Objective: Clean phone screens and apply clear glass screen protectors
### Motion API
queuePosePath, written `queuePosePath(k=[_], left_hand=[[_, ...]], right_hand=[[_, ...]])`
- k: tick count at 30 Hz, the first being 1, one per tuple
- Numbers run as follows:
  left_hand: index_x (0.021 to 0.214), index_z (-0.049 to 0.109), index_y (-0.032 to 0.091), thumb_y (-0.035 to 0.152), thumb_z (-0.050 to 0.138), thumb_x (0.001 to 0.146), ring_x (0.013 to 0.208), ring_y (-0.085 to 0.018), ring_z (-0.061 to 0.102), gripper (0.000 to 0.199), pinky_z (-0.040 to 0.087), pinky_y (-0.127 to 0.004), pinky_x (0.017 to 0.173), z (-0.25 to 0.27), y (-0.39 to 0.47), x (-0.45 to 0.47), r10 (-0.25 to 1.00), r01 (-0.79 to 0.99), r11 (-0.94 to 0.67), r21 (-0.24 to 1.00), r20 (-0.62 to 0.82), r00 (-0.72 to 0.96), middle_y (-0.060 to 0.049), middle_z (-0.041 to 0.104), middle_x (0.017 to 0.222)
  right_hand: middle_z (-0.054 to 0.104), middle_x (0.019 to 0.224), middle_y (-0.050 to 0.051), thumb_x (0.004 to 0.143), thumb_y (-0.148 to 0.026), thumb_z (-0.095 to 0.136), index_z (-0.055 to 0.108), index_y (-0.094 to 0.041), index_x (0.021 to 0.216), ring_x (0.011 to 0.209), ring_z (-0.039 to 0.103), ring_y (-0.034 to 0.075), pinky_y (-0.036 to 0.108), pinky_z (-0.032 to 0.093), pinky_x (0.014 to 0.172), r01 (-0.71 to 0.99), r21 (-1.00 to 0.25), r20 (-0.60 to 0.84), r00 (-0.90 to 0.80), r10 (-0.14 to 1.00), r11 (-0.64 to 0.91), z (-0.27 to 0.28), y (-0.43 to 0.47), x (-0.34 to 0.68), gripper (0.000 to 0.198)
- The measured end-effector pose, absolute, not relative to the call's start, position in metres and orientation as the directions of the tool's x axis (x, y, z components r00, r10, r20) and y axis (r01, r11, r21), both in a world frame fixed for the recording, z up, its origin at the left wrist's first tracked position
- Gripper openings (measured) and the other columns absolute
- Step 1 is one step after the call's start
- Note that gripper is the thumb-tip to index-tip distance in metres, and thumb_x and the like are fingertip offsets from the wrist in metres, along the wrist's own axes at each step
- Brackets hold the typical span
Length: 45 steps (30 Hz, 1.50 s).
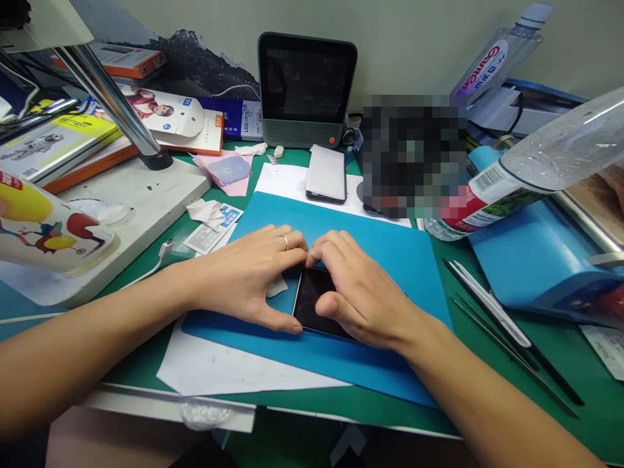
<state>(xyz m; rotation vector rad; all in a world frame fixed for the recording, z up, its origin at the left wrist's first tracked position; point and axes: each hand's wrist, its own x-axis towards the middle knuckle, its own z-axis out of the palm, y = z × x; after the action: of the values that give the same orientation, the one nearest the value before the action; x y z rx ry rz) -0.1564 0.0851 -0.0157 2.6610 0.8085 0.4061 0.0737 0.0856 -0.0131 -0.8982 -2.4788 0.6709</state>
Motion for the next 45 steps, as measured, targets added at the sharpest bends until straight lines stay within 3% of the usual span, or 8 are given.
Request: queuePosePath(k=[7,12,16,21,28,45], left_hand=[[0.117,0.062,0.015,0.07,0.068,0.083,0.095,-0.029,0.054,0.065,0.041,-0.041,0.084,-0.016,0.083,-0.156,0.561,0.479,-0.802,0.358,0.174,0.809,-0.01,0.06,0.105],[0.121,0.061,0.015,0.073,0.07,0.08,0.098,-0.029,0.054,0.072,0.041,-0.04,0.083,-0.015,0.083,-0.155,0.547,0.479,-0.815,0.325,0.161,0.822,-0.012,0.06,0.115],[0.115,0.062,0.014,0.075,0.073,0.077,0.098,-0.028,0.054,0.072,0.041,-0.041,0.086,-0.014,0.084,-0.156,0.558,0.489,-0.806,0.334,0.151,0.816,-0.011,0.06,0.114],[0.108,0.061,0.016,0.073,0.073,0.078,0.096,-0.027,0.052,0.065,0.041,-0.039,0.083,-0.014,0.086,-0.158,0.576,0.496,-0.787,0.367,0.149,0.804,-0.009,0.058,0.105],[0.107,0.059,0.018,0.069,0.072,0.08,0.097,-0.028,0.053,0.059,0.04,-0.04,0.084,-0.017,0.087,-0.158,0.559,0.469,-0.798,0.379,0.173,0.811,-0.009,0.057,0.105],[0.109,0.058,0.018,0.07,0.072,0.079,0.096,-0.027,0.052,0.062,0.041,-0.04,0.084,-0.016,0.086,-0.158,0.572,0.481,-0.785,0.391,0.157,0.805,-0.008,0.057,0.106]], right_hand=[[0.064,0.096,0.009,0.082,-0.088,0.009,0.057,-0.023,0.1,0.087,0.059,0.025,0.04,0.049,0.079,0.508,-0.553,0.218,-0.676,0.704,0.66,-0.004,0.086,0.081,0.083],[0.065,0.098,0.01,0.092,-0.079,0.008,0.061,-0.021,0.1,0.09,0.058,0.025,0.04,0.046,0.081,0.479,-0.513,0.252,-0.709,0.658,0.713,-0.002,0.089,0.086,0.078],[0.065,0.107,0.012,0.092,-0.078,0.01,0.068,-0.021,0.111,0.098,0.056,0.027,0.043,0.048,0.085,0.432,-0.502,0.217,-0.776,0.593,0.749,-0.004,0.087,0.084,0.083],[0.062,0.109,0.014,0.089,-0.082,0.011,0.072,-0.02,0.112,0.101,0.055,0.029,0.044,0.05,0.085,0.448,-0.514,0.153,-0.791,0.592,0.732,-0.005,0.085,0.08,0.089],[0.062,0.105,0.013,0.088,-0.084,0.013,0.071,-0.021,0.104,0.095,0.055,0.028,0.044,0.05,0.08,0.461,-0.515,0.135,-0.789,0.6,0.722,-0.007,0.086,0.077,0.087],[0.061,0.108,0.013,0.091,-0.081,0.019,0.067,-0.02,0.111,0.096,0.052,0.027,0.044,0.048,0.082,0.457,-0.477,0.159,-0.795,0.585,0.751,-0.01,0.086,0.076,0.08]])
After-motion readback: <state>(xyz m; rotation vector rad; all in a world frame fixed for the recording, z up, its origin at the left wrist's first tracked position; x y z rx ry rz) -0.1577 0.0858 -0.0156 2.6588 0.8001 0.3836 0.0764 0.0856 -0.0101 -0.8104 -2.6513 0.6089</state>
